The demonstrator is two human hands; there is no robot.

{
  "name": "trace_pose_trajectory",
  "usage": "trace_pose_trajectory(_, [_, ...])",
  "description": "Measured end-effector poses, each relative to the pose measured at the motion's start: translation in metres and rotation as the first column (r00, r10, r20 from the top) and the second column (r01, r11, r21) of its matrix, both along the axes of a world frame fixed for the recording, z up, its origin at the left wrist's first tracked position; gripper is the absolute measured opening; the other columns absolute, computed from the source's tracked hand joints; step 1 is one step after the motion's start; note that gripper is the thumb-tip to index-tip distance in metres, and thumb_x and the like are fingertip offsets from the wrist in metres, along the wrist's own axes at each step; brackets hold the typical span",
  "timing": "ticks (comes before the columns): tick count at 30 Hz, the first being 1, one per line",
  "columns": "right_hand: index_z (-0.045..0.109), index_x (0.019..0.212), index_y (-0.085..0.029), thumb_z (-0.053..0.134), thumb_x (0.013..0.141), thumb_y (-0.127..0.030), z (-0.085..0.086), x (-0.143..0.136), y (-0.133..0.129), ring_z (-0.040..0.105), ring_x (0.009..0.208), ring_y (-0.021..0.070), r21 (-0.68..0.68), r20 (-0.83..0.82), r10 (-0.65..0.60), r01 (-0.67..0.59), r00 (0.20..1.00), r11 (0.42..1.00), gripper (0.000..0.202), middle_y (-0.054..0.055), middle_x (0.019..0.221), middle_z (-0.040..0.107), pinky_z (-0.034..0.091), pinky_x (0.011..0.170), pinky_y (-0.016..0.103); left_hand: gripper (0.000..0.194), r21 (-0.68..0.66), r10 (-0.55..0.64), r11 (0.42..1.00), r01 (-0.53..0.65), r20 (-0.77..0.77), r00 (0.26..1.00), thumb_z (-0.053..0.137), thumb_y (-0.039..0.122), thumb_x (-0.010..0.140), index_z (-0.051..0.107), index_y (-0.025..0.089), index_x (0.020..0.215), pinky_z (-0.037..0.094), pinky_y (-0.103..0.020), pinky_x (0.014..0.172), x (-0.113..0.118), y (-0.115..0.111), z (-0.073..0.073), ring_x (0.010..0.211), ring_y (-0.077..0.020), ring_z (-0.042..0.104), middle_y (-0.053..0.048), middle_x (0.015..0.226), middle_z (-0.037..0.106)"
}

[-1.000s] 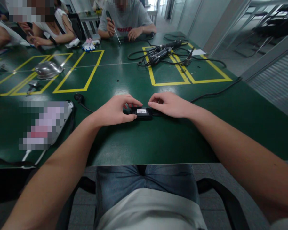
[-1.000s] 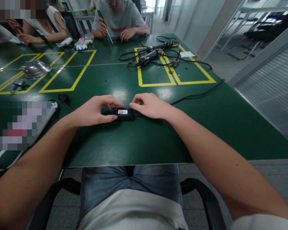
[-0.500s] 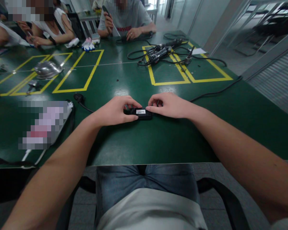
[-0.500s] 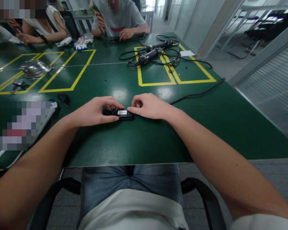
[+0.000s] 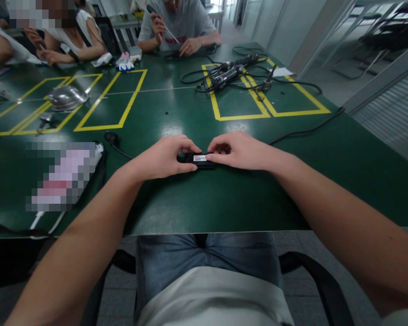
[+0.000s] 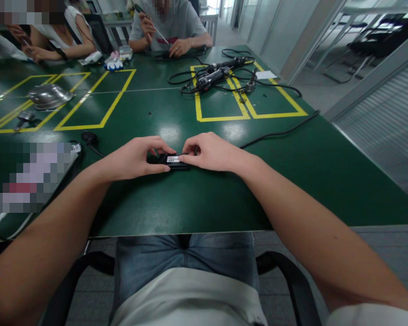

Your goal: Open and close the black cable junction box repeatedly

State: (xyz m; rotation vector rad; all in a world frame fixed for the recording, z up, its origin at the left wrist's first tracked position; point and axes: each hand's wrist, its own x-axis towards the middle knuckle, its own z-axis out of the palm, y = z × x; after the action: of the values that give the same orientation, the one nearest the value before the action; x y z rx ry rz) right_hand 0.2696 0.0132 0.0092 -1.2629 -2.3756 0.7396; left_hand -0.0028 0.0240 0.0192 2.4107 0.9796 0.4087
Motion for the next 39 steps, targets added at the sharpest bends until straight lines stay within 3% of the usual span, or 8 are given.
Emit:
trace_pose_trajectory(5, [0.087, 0.103, -0.019, 0.083, 0.093, -0.059, -0.0009, 0.0009, -0.0015, 0.067, 0.077, 0.021, 0.004, -0.001, 0.036, -0.036, 0.999, 0.999, 0.041, 0.006, 0.088, 0.079, 0.045, 0.073, 0.033, 0.04, 0.011, 0.005, 1.0, -0.005, -0.019, 1.0, 0.088, 0.038, 0.09, 0.086, 0.022, 0.127, 0.062, -0.039, 0.103, 0.0005, -0.0015, -0.0009, 0.103, -0.0254, 0.079, -0.007, 0.116, 0.085])
trace_pose_trajectory(15, [0.092, 0.105, -0.022, 0.091, 0.089, -0.06, 0.0014, 0.0018, -0.0016, 0.068, 0.079, 0.0219, 0.031, 0.028, 0.015, -0.016, 1.0, 0.999, 0.041, 0.006, 0.09, 0.081, 0.042, 0.073, 0.034, 0.04, 0.036, 0.003, 0.999, -0.001, -0.046, 0.999, 0.087, 0.034, 0.091, 0.085, 0.023, 0.129, 0.061, -0.039, 0.102, 0.0033, -0.0034, -0.0008, 0.104, -0.0259, 0.079, -0.006, 0.117, 0.086])
trace_pose_trajectory(39, [0.096, 0.108, -0.02, 0.09, 0.094, -0.059, 0.0026, 0.0021, -0.0013, 0.069, 0.077, 0.0213, 0.113, 0.063, 0.053, -0.06, 0.997, 0.992, 0.041, 0.009, 0.093, 0.086, 0.044, 0.074, 0.034, 0.04, 0.015, 0.013, 1.0, -0.012, -0.054, 0.998, 0.088, 0.032, 0.091, 0.087, 0.02, 0.129, 0.062, -0.038, 0.105, 0.0042, -0.0044, 0.0025, 0.101, -0.0248, 0.08, -0.006, 0.114, 0.087])
